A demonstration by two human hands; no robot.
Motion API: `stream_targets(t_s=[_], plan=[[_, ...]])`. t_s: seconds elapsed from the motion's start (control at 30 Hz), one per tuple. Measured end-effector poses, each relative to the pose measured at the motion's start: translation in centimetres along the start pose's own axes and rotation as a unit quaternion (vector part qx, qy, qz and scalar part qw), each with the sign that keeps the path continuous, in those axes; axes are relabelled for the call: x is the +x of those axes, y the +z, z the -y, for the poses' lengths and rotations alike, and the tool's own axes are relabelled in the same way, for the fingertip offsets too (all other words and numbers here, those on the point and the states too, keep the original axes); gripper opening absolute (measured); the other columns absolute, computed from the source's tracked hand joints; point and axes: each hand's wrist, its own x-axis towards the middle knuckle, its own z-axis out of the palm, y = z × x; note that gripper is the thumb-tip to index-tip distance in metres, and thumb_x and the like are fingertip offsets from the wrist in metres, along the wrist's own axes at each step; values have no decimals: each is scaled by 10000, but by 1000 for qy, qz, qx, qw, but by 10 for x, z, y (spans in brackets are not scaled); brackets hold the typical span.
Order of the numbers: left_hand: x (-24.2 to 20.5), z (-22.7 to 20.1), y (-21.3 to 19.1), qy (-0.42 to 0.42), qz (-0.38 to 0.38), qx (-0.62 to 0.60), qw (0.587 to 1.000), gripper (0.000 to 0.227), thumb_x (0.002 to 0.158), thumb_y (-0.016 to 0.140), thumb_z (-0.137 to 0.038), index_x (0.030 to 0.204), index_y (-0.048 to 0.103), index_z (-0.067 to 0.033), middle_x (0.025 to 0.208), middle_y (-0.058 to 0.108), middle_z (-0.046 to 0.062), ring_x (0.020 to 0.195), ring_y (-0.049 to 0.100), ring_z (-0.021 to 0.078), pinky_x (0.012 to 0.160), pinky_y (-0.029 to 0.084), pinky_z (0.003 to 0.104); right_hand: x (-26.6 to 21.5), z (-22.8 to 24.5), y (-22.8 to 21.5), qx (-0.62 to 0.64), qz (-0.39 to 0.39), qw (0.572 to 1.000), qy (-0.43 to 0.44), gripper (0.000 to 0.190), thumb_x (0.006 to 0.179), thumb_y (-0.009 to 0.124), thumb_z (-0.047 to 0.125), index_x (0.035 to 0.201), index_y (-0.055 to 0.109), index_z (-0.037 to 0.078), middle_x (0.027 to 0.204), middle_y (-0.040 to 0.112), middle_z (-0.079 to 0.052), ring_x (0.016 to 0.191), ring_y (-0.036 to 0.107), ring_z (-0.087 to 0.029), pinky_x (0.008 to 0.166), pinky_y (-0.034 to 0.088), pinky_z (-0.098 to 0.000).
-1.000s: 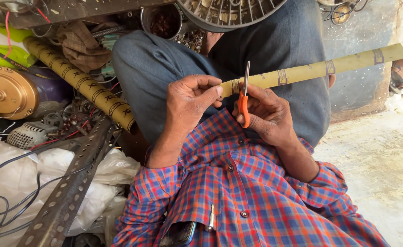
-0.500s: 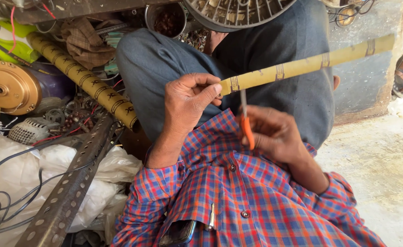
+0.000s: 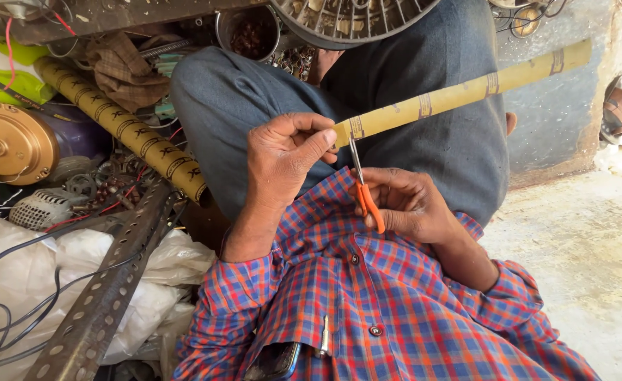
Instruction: The person repeatedly cuts small pieces off a long paper strip using scissors.
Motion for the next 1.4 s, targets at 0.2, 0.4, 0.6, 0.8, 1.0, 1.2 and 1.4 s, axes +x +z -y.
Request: stream_targets(t_s=[0.2, 0.4, 0.6, 0.8, 1.0, 1.2, 1.4], plan=[[1, 4, -4, 18, 13, 1, 1000, 113, 952, 750, 3, 1061, 730, 28, 922, 761, 152, 782, 764, 151, 693, 674, 264, 2, -4, -5, -7, 18, 1000, -8, 631, 915, 767, -47, 1500, 530, -23, 1153, 734, -195, 1078, 725, -213, 922, 637, -317], [-1, 11, 0, 6, 32, -8, 999, 114, 957, 746, -1, 1066, 728, 28, 921, 758, 145, 787, 761, 146, 691, 677, 264, 3, -5, -7, 10, 5, 1000, 4, 630, 919, 758, -41, 1502, 519, -16, 1159, 722, -202, 1070, 723, -219, 901, 644, -326], [-4, 12, 3, 38, 19, 43, 998, 101, 957, 738, 3, 1056, 723, 19, 907, 762, 132, 785, 765, 135, 685, 679, 255, 2, -9, -4, -25, -13, 1000, -11, 609, 932, 733, -46, 1498, 510, -9, 1158, 708, -181, 1065, 713, -208, 890, 646, -326], [-6, 12, 5, 42, 12, 47, 998, 102, 954, 736, 10, 1054, 721, 16, 905, 764, 126, 780, 766, 130, 684, 676, 249, 1, -12, -3, -36, -7, 999, -34, 606, 953, 730, -33, 1519, 516, -1, 1153, 711, -165, 1033, 719, -195, 903, 634, -323], [-10, 13, 8, 0, 24, 40, 999, 104, 943, 732, 23, 1046, 730, 25, 873, 763, 120, 735, 756, 131, 662, 654, 239, 1, -10, -3, -18, -41, 999, -8, 611, 939, 735, -30, 1504, 504, -7, 1187, 686, -146, 1033, 705, -188, 903, 627, -324], [-12, 28, 8, -11, 26, -67, 997, 136, 972, 687, 69, 1101, 669, 28, 1031, 723, 148, 905, 722, 136, 826, 636, 268, 3, -12, -2, -79, -43, 996, -24, 586, 943, 725, -33, 1493, 523, -18, 1153, 675, -124, 977, 711, -182, 831, 623, -309], [-19, 40, 25, -49, 11, -219, 974, 107, 1000, 567, 61, 1072, 538, -13, 1135, 698, 165, 1010, 693, 175, 944, 599, 327, 1, -15, 2, -181, -100, 978, 20, 529, 928, 682, -62, 1442, 563, -20, 1053, 716, -108, 902, 725, -160, 800, 615, -290]])
